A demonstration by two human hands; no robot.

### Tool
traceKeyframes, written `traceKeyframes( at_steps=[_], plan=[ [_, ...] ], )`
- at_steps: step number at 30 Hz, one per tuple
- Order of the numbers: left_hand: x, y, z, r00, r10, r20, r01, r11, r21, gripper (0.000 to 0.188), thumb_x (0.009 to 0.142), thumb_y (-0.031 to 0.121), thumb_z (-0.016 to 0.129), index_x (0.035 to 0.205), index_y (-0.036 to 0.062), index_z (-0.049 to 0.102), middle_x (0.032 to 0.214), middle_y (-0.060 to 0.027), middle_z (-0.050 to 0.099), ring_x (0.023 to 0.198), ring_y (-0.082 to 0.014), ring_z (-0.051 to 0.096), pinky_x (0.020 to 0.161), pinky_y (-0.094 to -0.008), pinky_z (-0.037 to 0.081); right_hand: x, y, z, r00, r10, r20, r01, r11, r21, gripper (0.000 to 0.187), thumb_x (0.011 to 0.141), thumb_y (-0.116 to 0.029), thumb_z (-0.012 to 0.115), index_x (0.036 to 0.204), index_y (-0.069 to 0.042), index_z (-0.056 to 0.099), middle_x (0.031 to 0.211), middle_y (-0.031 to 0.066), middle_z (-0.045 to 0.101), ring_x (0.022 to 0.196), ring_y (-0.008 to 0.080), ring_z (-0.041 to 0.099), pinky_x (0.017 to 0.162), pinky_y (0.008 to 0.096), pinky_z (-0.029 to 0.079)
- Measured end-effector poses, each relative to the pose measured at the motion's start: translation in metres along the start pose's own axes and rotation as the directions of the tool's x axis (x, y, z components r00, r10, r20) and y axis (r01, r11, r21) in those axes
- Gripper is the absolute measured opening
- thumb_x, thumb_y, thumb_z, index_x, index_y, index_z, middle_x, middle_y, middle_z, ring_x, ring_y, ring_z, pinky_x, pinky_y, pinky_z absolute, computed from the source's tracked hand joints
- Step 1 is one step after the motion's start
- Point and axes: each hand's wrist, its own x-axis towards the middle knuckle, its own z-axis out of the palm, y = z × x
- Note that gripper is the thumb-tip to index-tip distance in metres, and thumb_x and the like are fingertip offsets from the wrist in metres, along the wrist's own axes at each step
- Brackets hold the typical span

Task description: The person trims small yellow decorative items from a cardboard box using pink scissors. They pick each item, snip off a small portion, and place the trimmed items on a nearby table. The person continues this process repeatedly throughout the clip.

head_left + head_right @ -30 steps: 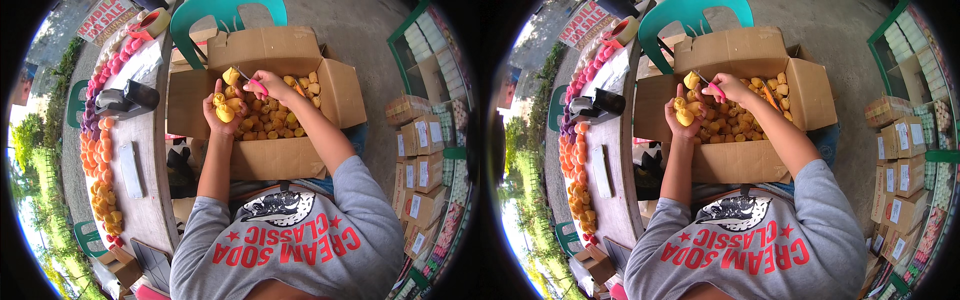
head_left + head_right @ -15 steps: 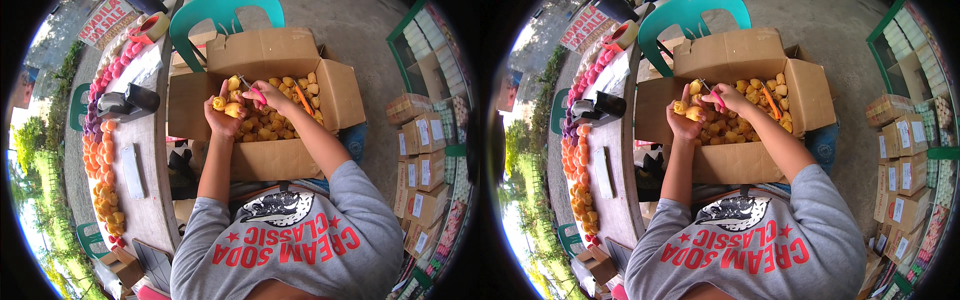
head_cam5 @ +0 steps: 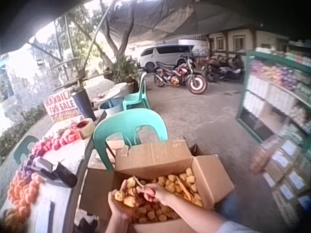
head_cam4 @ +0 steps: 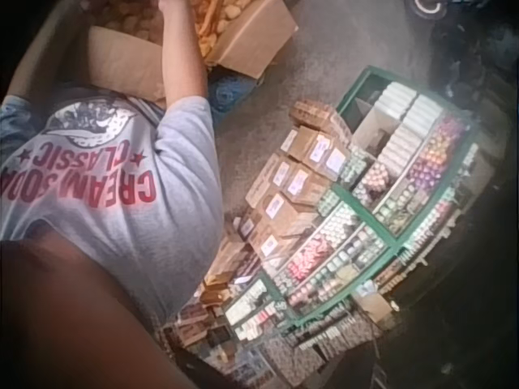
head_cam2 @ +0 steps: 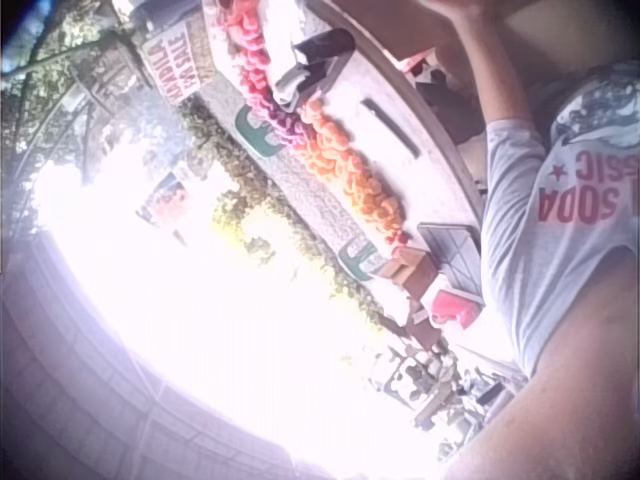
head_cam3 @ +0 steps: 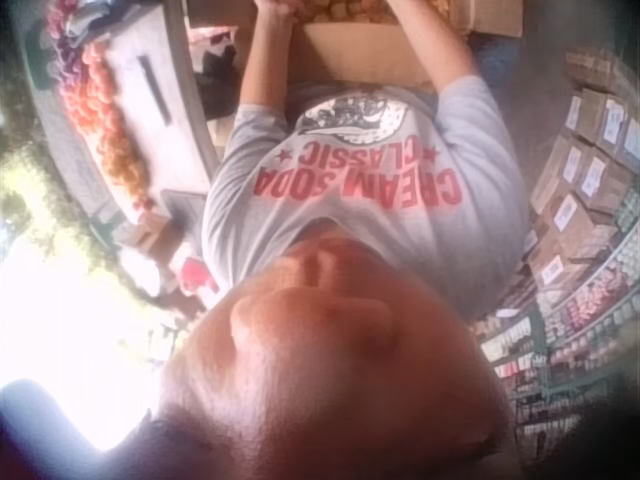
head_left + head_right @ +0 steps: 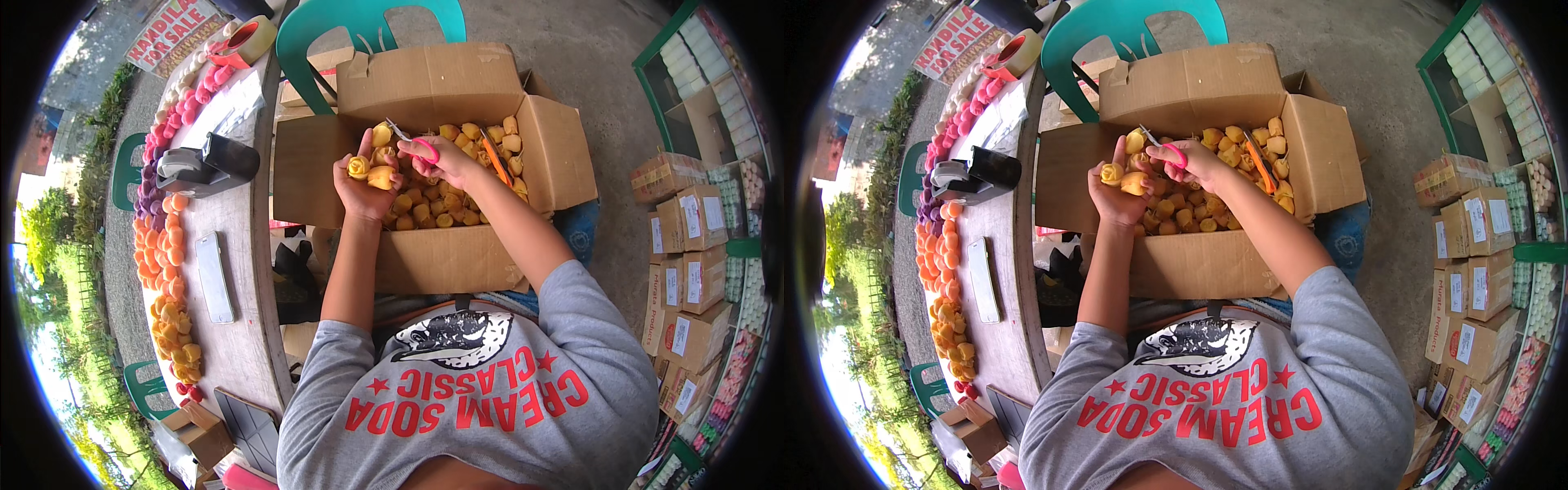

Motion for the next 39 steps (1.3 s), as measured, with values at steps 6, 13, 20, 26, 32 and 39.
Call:
traceKeyframes(
  at_steps=[6,13,20,26,32,39],
  plan=[
    [0.0,0.0,0.001,0.999,-0.019,0.032,0.02,0.999,-0.034,0.058,0.078,0.041,0.046,0.134,0.0218,0.047,0.116,-0.0045,0.054,0.088,-0.0182,0.055,0.068,-0.0322,0.044,-0.001,0.002,0.008,0.999,-0.025,0.033,0.015,0.962,0.273,0.037,0.083,-0.046,0.067,0.086,-0.01,0.059,0.056,-0.0055,0.05,0.044,0.0014,0.043,0.041,0.0143,0.028],
    [-0.001,-0.001,0.002,0.999,-0.007,0.049,0.01,0.998,-0.056,0.058,0.078,0.041,0.046,0.133,0.0219,0.047,0.116,-0.0043,0.054,0.088,-0.0184,0.055,0.067,-0.0325,0.044,0.003,0.011,0.006,0.998,-0.04,0.051,0.023,0.954,0.3,0.041,0.082,-0.049,0.066,0.087,-0.01,0.059,0.055,-0.0058,0.049,0.042,0.0015,0.041,0.039,0.0144,0.026],
    [0.002,0.0,-0.006,0.998,-0.021,0.063,0.021,1.0,0.004,0.064,0.077,0.041,0.046,0.138,0.0216,0.039,0.121,-0.007,0.052,0.086,-0.0181,0.055,0.067,-0.0332,0.044,-0.005,0.001,0.011,0.999,-0.032,0.026,0.027,0.984,0.175,0.053,0.08,-0.061,0.061,0.087,-0.008,0.057,0.054,-0.0036,0.048,0.042,0.0037,0.041,0.038,0.0166,0.024],
    [0.002,-0.001,-0.001,1.0,-0.021,0.024,0.02,0.999,0.04,0.063,0.077,0.041,0.046,0.137,0.0205,0.041,0.117,-0.0083,0.053,0.083,-0.018,0.055,0.066,-0.0334,0.044,-0.002,0.0,0.005,0.998,-0.063,-0.002,0.062,0.998,-0.017,0.054,0.08,-0.064,0.059,0.092,-0.011,0.054,0.06,-0.0039,0.049,0.05,0.0029,0.045,0.04,0.017,0.023],
    [0.001,-0.002,-0.001,0.999,-0.039,0.003,0.039,0.997,0.074,0.062,0.078,0.041,0.045,0.136,0.0202,0.043,0.114,-0.0081,0.055,0.082,-0.0176,0.055,0.066,-0.0334,0.044,-0.007,-0.008,0.0,1.0,0.0,0.006,0.0,0.993,-0.119,0.053,0.08,-0.065,0.058,0.092,-0.013,0.054,0.064,-0.0043,0.049,0.057,0.0039,0.045,0.047,0.0181,0.027],
    [0.002,-0.003,0.0,0.999,-0.037,-0.008,0.037,0.994,0.101,0.061,0.079,0.04,0.043,0.137,0.0181,0.042,0.115,-0.0091,0.055,0.081,-0.0182,0.056,0.065,-0.0338,0.044,-0.004,-0.004,-0.003,0.999,0.011,0.034,-0.005,0.987,-0.159,0.051,0.08,-0.064,0.058,0.088,-0.014,0.053,0.066,-0.0046,0.049,0.059,0.0033,0.046,0.047,0.0173,0.027]
  ],
)
